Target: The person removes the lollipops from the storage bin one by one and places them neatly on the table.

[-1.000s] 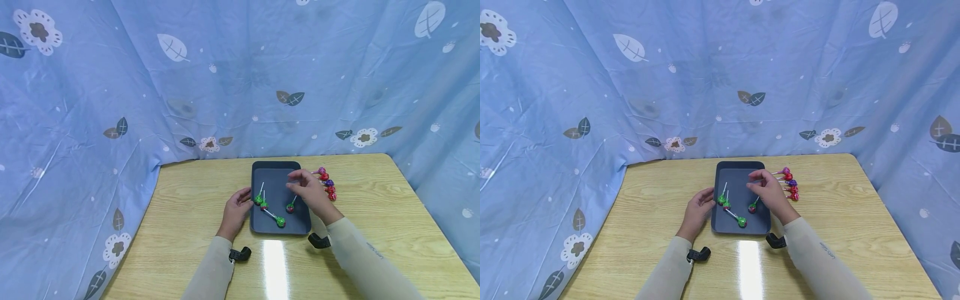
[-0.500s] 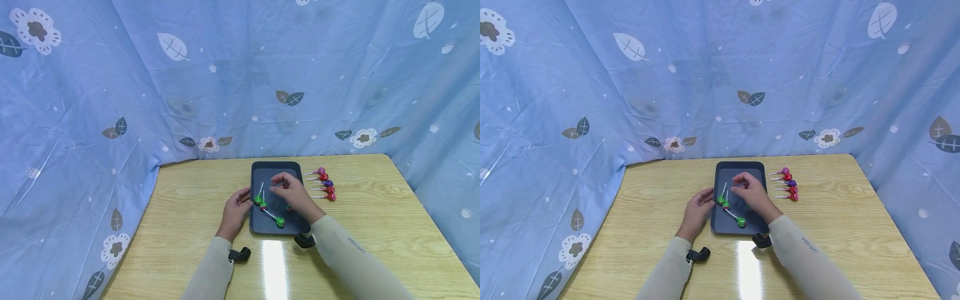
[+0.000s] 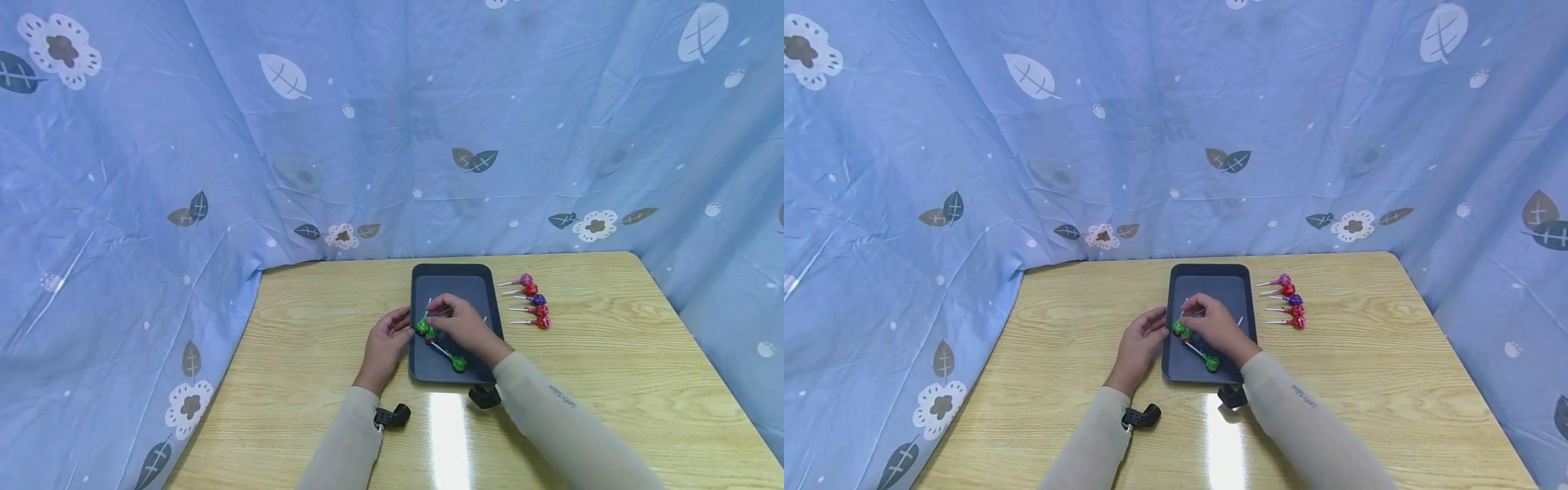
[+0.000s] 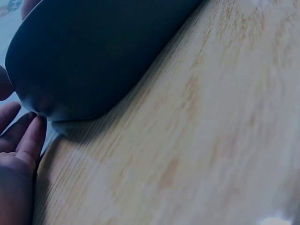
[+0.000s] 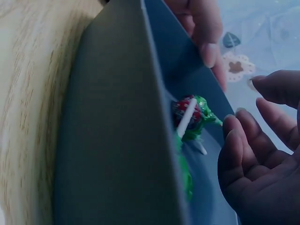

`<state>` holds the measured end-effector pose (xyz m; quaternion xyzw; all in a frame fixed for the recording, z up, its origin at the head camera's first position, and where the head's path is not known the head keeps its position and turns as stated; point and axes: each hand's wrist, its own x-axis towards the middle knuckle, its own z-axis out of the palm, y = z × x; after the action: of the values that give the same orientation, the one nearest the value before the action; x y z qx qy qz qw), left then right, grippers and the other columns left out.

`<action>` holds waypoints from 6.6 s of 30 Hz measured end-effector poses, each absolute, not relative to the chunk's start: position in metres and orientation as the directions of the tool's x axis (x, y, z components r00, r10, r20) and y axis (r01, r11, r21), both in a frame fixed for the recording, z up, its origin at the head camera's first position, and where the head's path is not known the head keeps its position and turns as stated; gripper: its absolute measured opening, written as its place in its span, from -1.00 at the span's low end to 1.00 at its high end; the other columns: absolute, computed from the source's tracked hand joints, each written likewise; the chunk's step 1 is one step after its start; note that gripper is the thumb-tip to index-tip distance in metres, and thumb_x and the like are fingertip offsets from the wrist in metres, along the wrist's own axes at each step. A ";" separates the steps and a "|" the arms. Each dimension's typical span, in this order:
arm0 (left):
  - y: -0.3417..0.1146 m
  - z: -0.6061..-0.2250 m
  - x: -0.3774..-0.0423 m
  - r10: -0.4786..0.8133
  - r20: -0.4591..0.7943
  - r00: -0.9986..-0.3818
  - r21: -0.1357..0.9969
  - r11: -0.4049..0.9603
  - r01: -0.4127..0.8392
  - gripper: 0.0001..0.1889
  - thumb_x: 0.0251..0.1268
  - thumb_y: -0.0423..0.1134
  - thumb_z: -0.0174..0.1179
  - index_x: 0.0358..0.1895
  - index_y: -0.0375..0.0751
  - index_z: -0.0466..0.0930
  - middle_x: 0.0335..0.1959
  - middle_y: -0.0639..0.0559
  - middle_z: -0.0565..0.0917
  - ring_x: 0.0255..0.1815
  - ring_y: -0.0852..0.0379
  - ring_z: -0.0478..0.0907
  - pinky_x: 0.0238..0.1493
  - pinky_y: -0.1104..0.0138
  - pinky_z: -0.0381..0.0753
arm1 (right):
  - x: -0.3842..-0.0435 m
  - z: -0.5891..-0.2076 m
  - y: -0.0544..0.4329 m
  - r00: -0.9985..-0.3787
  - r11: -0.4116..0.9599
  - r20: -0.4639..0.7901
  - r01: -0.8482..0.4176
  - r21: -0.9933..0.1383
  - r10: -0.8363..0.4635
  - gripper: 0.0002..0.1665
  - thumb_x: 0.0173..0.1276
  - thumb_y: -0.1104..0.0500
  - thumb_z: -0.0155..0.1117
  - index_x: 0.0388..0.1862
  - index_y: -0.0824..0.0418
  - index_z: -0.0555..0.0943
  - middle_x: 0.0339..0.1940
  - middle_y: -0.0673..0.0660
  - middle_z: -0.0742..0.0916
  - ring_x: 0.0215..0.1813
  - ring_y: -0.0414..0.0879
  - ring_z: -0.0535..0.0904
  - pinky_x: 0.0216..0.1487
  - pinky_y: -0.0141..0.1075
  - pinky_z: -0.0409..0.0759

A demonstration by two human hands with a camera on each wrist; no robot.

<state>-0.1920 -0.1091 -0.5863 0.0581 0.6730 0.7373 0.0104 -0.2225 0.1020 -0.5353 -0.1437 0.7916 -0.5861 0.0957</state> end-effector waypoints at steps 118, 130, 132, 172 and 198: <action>-0.109 -0.588 -0.194 0.076 0.062 -0.995 0.995 -0.082 0.056 -0.49 0.52 -0.49 0.25 0.49 -0.34 0.54 0.38 -0.17 0.65 0.40 -0.08 0.60 0.34 0.27 0.62 | -0.224 -0.532 0.147 -0.995 0.240 0.034 -0.055 -0.969 -0.092 -0.62 0.60 0.20 0.37 0.26 0.39 0.63 0.14 0.28 0.68 -0.03 0.11 0.72 0.03 -0.07 0.73; -0.108 -0.588 -0.193 0.071 0.050 -0.996 0.996 -0.078 0.045 -0.49 0.52 -0.48 0.26 0.48 -0.34 0.54 0.40 -0.18 0.63 0.42 -0.10 0.57 0.35 0.29 0.61 | -0.219 -0.529 0.161 -0.995 0.205 0.012 -0.032 -0.978 -0.099 -0.61 0.60 0.22 0.37 0.27 0.41 0.62 0.11 0.30 0.68 0.05 0.22 0.74 0.13 -0.03 0.77; -0.108 -0.589 -0.193 0.071 0.054 -0.996 0.995 -0.082 0.048 -0.49 0.52 -0.48 0.25 0.48 -0.35 0.54 0.41 -0.20 0.62 0.42 -0.12 0.57 0.35 0.29 0.61 | -0.219 -0.530 0.164 -0.995 0.198 0.008 -0.028 -0.980 -0.097 -0.61 0.60 0.22 0.38 0.27 0.41 0.62 0.08 0.30 0.69 0.05 0.24 0.73 0.16 0.01 0.77; -0.108 -0.588 -0.192 0.074 0.063 -0.995 0.994 -0.098 0.056 -0.49 0.53 -0.51 0.24 0.49 -0.39 0.52 0.42 -0.27 0.60 0.44 -0.18 0.55 0.36 0.29 0.60 | -0.195 -0.525 0.227 -0.998 0.124 0.045 -0.050 -0.991 -0.046 -0.56 0.63 0.29 0.33 0.30 0.56 0.51 0.12 0.39 0.65 -0.06 -0.13 0.76 0.07 -0.31 0.77; -0.107 -0.586 -0.190 0.076 0.061 -0.995 0.994 -0.090 0.054 -0.49 0.53 -0.50 0.23 0.49 -0.37 0.52 0.41 -0.25 0.60 0.44 -0.17 0.55 0.35 0.29 0.60 | -0.171 -0.542 0.271 -1.000 0.210 -0.011 0.014 -0.978 0.013 -0.52 0.69 0.17 0.31 0.35 0.50 0.54 0.25 0.30 0.59 0.01 -0.18 0.74 0.07 -0.34 0.76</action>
<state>-0.1902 -0.1074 -0.5861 0.0483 0.6743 0.7368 0.0076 -0.1711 0.2706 -0.5418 0.0086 0.7778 -0.6284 0.0002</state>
